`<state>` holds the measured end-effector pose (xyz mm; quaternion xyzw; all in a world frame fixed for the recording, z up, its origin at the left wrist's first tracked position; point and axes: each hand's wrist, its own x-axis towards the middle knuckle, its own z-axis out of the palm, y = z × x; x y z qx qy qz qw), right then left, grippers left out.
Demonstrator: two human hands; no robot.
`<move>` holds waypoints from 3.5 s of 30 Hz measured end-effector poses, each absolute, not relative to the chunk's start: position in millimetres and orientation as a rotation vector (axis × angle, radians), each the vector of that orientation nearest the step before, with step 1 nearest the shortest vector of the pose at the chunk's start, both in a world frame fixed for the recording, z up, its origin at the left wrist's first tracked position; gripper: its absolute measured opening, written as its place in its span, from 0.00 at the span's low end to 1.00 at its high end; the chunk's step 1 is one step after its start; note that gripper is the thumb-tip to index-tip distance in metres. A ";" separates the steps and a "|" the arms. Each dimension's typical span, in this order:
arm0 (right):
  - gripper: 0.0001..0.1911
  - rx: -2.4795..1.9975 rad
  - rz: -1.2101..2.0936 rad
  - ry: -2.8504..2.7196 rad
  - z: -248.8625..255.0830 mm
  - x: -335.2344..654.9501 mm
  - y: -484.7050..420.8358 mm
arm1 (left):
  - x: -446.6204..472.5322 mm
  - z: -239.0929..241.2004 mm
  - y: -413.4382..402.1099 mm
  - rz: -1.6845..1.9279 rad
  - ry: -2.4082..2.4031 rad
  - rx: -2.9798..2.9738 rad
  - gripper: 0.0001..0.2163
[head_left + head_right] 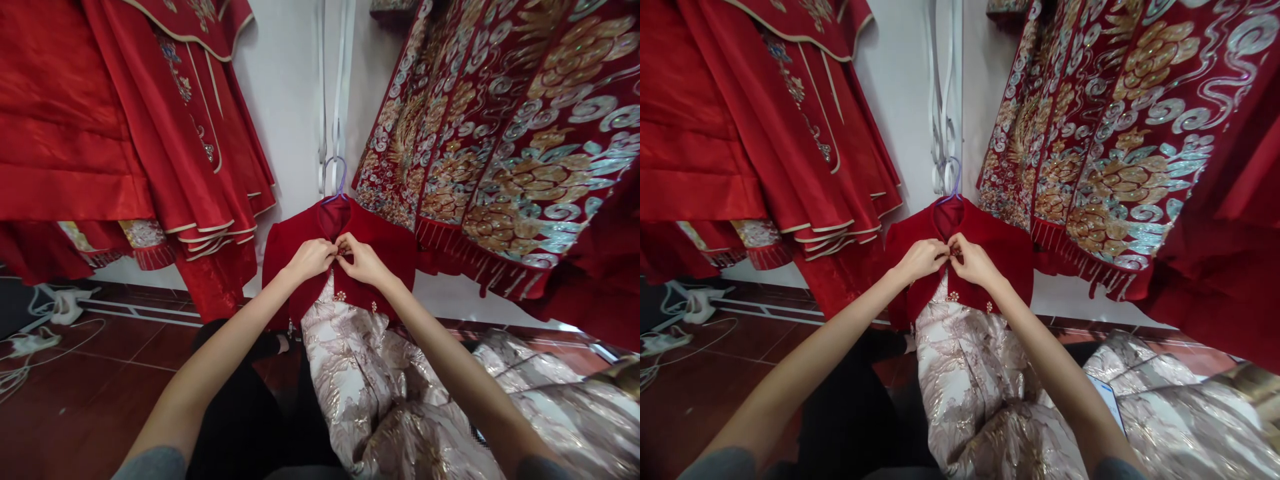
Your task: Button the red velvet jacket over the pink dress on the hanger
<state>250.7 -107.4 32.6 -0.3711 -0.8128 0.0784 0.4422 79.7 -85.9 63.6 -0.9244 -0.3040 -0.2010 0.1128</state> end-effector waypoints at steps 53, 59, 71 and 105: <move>0.09 -1.036 0.493 -1.705 -11.3 179.8 -111.6 | 56.8 -49.3 -96.8 -2.694 -1.714 -2.136 0.13; 0.08 -0.999 0.481 -1.718 -24.3 180.4 -106.4 | 55.6 -52.4 -100.5 -2.802 -1.678 -2.098 0.14; 0.11 -0.998 0.314 -1.672 -38.1 170.0 -100.6 | 58.5 -52.1 -101.5 -2.785 -1.674 -1.985 0.12; 0.07 -1.453 0.649 -1.819 -33.5 269.9 -145.0 | -3.7 -62.9 -136.5 -1.793 -1.790 -2.766 0.11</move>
